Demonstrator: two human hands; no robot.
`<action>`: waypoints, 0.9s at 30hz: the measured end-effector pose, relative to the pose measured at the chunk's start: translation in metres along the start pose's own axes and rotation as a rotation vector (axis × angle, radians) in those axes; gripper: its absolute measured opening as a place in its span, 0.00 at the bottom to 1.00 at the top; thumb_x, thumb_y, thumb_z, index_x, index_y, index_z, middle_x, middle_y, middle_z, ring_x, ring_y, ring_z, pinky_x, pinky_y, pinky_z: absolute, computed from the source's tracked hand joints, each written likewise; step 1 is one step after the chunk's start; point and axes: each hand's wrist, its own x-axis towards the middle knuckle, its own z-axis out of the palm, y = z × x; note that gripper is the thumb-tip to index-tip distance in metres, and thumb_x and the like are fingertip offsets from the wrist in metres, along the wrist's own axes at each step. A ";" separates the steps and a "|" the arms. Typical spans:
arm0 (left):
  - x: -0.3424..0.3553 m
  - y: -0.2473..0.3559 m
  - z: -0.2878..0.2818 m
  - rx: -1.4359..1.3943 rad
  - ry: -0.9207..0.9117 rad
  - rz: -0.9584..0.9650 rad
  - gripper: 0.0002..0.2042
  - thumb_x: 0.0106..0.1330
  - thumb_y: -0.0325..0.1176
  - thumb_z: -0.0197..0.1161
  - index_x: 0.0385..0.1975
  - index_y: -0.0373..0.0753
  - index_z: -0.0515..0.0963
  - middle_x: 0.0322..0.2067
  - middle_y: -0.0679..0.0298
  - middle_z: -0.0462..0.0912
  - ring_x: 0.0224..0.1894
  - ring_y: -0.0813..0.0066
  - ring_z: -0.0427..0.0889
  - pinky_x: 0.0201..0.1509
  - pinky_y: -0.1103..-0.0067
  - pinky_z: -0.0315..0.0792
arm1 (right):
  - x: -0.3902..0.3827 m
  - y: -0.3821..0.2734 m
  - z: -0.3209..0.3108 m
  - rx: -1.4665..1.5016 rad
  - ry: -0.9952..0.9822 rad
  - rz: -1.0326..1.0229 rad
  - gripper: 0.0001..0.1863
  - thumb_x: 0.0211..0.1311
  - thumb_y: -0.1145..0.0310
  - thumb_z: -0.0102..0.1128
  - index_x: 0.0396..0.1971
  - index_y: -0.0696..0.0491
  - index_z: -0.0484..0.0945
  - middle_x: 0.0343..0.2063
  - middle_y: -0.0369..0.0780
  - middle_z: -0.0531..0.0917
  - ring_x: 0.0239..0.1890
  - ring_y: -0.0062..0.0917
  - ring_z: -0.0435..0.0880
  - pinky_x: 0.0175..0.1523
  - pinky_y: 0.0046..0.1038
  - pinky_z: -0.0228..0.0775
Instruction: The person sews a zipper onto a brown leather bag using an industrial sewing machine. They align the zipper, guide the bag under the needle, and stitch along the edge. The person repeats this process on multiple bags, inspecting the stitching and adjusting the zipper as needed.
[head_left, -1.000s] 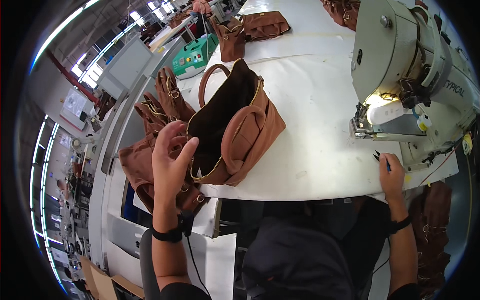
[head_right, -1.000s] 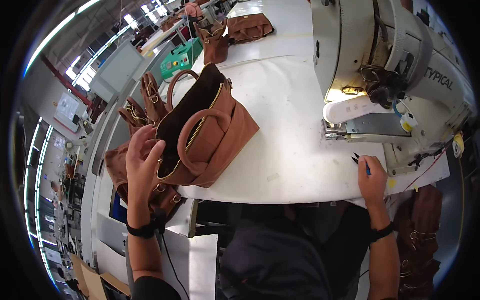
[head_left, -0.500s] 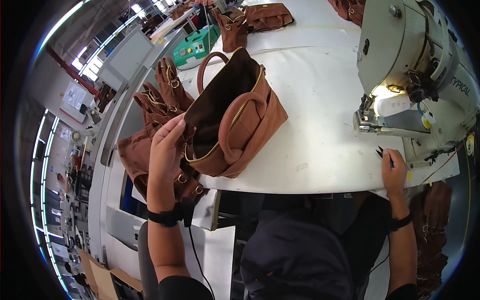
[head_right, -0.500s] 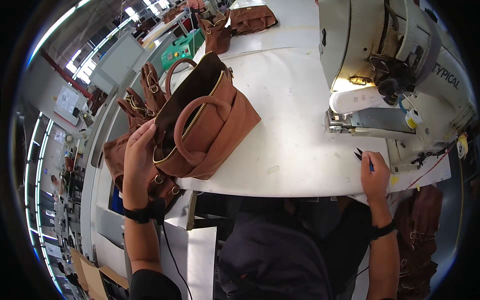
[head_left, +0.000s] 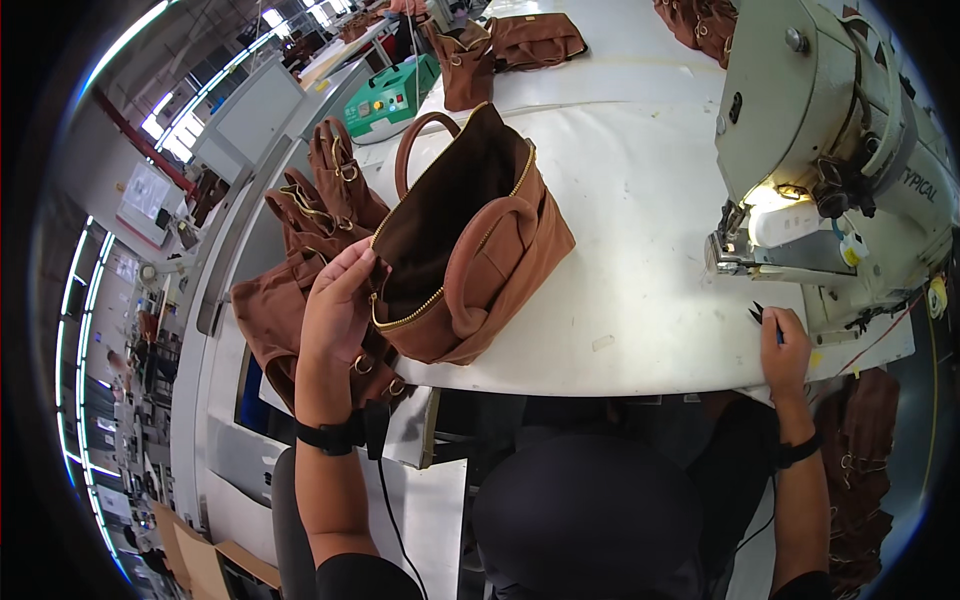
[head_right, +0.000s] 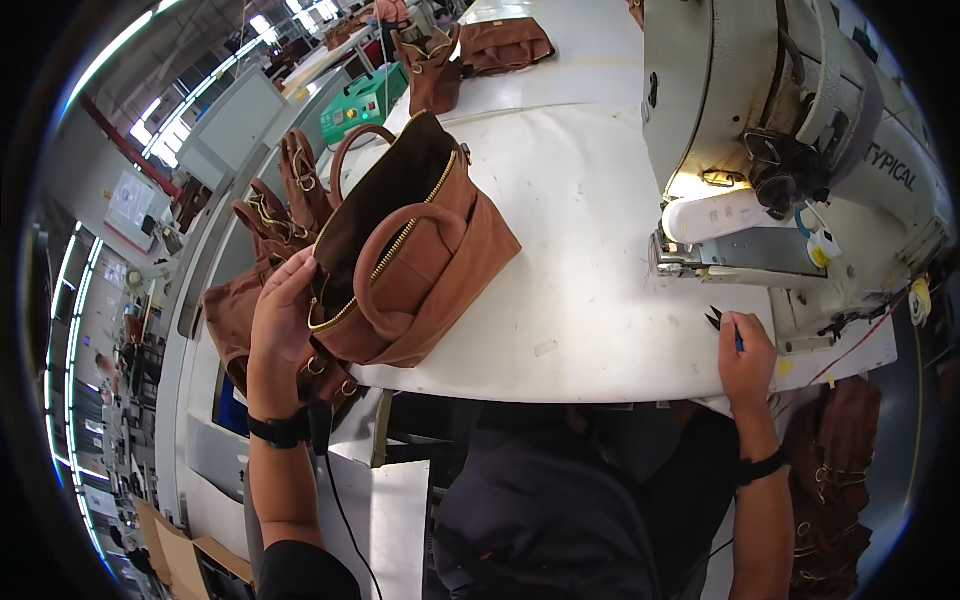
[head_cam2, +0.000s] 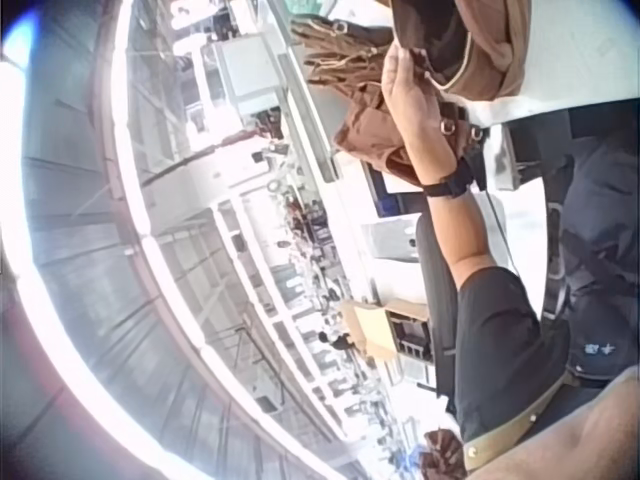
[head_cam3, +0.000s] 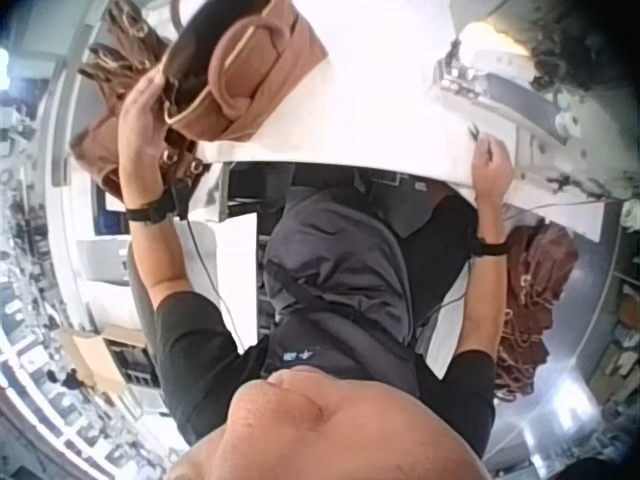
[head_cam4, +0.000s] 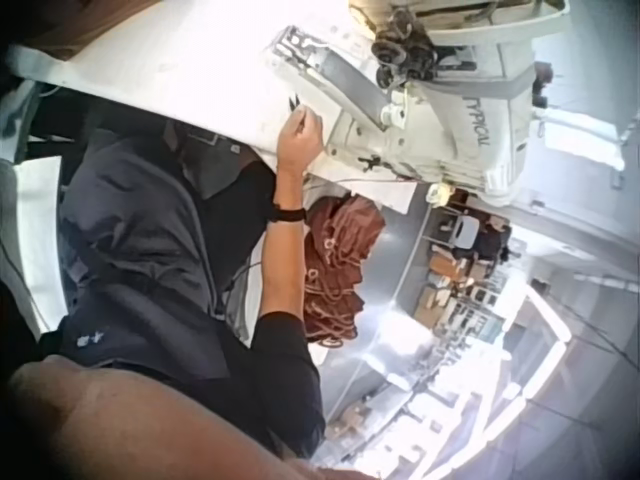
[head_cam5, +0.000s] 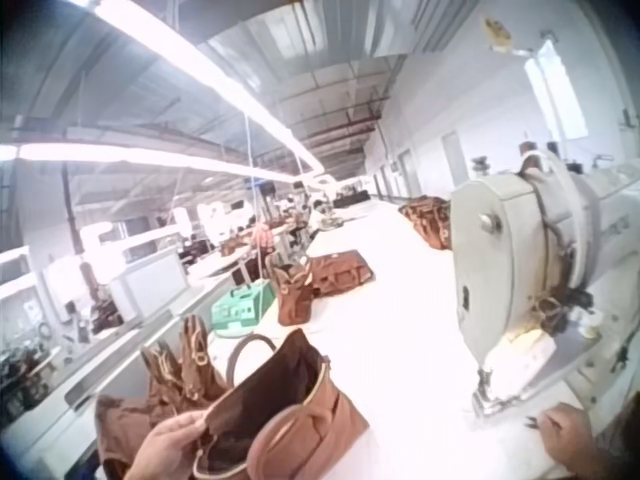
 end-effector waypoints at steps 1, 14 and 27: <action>-0.001 0.000 0.000 0.000 0.005 0.001 0.16 0.78 0.30 0.54 0.60 0.31 0.76 0.50 0.65 0.85 0.48 0.82 0.82 0.57 0.81 0.75 | 0.001 -0.001 0.000 0.000 0.000 0.003 0.06 0.70 0.73 0.59 0.38 0.60 0.82 0.30 0.44 0.82 0.31 0.32 0.82 0.40 0.28 0.74; -0.008 0.002 0.010 0.067 0.089 0.064 0.13 0.78 0.31 0.56 0.57 0.34 0.77 0.44 0.68 0.85 0.46 0.83 0.82 0.54 0.83 0.74 | 0.003 -0.008 -0.001 0.006 0.050 -0.040 0.05 0.68 0.73 0.61 0.34 0.59 0.82 0.27 0.44 0.82 0.28 0.36 0.82 0.36 0.31 0.73; -0.010 0.006 0.006 0.158 0.097 0.075 0.09 0.79 0.34 0.56 0.48 0.38 0.79 0.38 0.70 0.84 0.40 0.86 0.80 0.48 0.85 0.72 | 0.003 -0.008 -0.001 -0.014 0.072 -0.048 0.05 0.67 0.73 0.62 0.32 0.58 0.82 0.25 0.44 0.80 0.26 0.38 0.81 0.33 0.32 0.72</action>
